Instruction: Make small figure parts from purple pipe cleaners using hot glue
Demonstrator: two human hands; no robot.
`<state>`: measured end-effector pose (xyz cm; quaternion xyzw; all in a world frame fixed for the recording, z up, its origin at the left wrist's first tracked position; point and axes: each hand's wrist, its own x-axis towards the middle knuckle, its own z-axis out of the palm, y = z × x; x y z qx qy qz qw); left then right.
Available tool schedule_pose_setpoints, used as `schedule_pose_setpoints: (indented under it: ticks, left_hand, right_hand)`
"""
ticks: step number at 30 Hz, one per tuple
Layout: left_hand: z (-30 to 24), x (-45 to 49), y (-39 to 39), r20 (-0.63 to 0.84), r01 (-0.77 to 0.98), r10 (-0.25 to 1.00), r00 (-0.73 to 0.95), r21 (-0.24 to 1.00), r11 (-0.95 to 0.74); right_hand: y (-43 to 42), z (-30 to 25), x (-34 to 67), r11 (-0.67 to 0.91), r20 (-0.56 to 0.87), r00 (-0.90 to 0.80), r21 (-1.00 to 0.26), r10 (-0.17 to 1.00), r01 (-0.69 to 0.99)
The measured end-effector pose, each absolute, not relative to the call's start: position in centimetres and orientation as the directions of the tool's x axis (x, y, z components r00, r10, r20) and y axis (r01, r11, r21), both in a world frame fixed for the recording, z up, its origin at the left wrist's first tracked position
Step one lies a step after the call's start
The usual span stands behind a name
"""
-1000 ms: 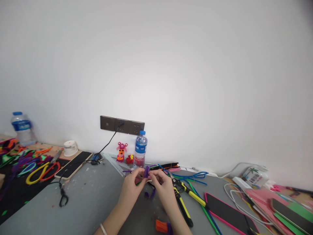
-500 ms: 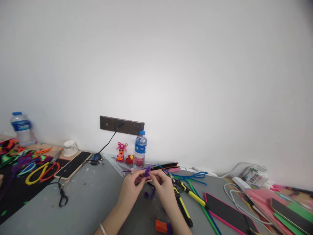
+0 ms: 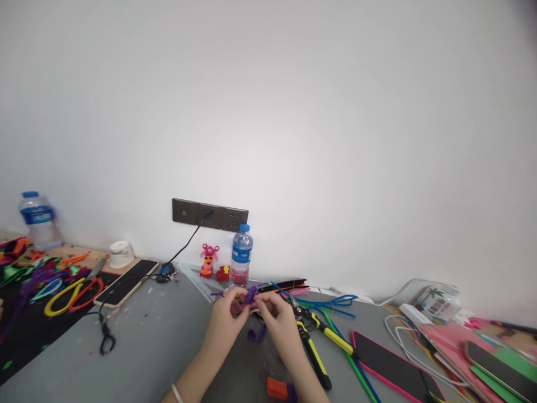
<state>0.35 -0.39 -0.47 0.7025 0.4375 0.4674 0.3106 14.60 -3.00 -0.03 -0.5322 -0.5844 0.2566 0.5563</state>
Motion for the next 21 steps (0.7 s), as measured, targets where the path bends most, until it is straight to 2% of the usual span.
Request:
schedule_pose_setpoints:
  ticks: [9, 14, 17, 21]
  left_hand:
    - [-0.8, 0.4, -0.3, 0.345, 0.243, 0.924, 0.162, 0.894, -0.376]
    - [-0.9, 0.4, -0.2, 0.304, 0.144, 0.940, 0.154, 0.934, -0.326]
    - [-0.6, 0.6, -0.2, 0.227, 0.024, 0.954, 0.195, 0.972, -0.236]
    - [0.2, 0.9, -0.8, 0.069, -0.193, 0.952, 0.300, 0.981, -0.010]
  right_hand:
    - [-3.1, 0.3, 14.6, 0.310, 0.385, 0.181, -0.888, 0.905, 0.340]
    - [-3.3, 0.8, 15.1, 0.345, 0.400, 0.209, -0.903, 0.892, 0.255]
    - [-3.3, 1.2, 16.0, 0.368, 0.426, 0.240, -0.895, 0.872, 0.251]
    - [-3.3, 1.6, 17.2, 0.385, 0.437, 0.210, -0.889, 0.875, 0.248]
